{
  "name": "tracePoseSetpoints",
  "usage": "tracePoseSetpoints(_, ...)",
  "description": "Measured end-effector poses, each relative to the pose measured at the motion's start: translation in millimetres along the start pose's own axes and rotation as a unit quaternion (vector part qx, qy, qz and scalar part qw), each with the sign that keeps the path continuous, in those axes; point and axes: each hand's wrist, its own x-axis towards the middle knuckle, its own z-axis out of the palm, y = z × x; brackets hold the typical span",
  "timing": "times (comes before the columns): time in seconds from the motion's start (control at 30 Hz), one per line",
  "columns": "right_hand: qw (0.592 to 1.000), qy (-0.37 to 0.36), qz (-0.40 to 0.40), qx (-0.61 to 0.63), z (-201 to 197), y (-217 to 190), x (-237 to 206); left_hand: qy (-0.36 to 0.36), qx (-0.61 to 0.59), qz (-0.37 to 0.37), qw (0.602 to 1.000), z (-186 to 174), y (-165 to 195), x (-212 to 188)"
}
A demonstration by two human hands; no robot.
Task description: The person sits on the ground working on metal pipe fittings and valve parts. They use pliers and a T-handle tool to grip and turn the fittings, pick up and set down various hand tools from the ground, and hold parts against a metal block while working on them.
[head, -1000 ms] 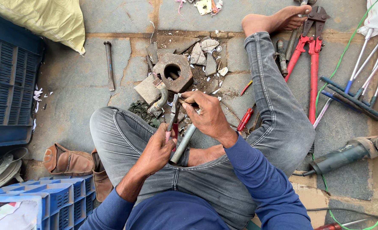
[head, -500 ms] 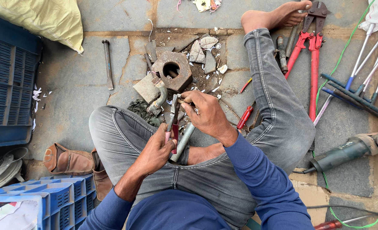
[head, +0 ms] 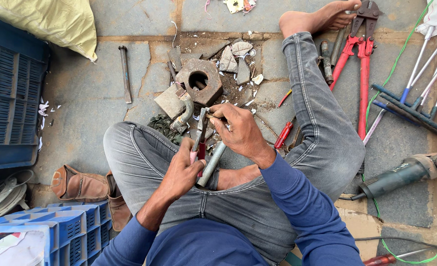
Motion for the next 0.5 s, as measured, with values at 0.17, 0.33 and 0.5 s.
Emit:
tracePoseSetpoints(0.17,1.000,0.005,0.003,0.017,2,0,-1,-0.034,-0.097,-0.052,0.993,5,-6,6)
tracePoseSetpoints(0.33,1.000,0.012,-0.011,0.008,4,1,-1,-0.055,-0.151,-0.074,0.984,5,-3,12)
tracePoseSetpoints(0.5,1.000,0.014,-0.003,0.003,4,1,-1,-0.063,-0.120,-0.099,0.986,1,10,10)
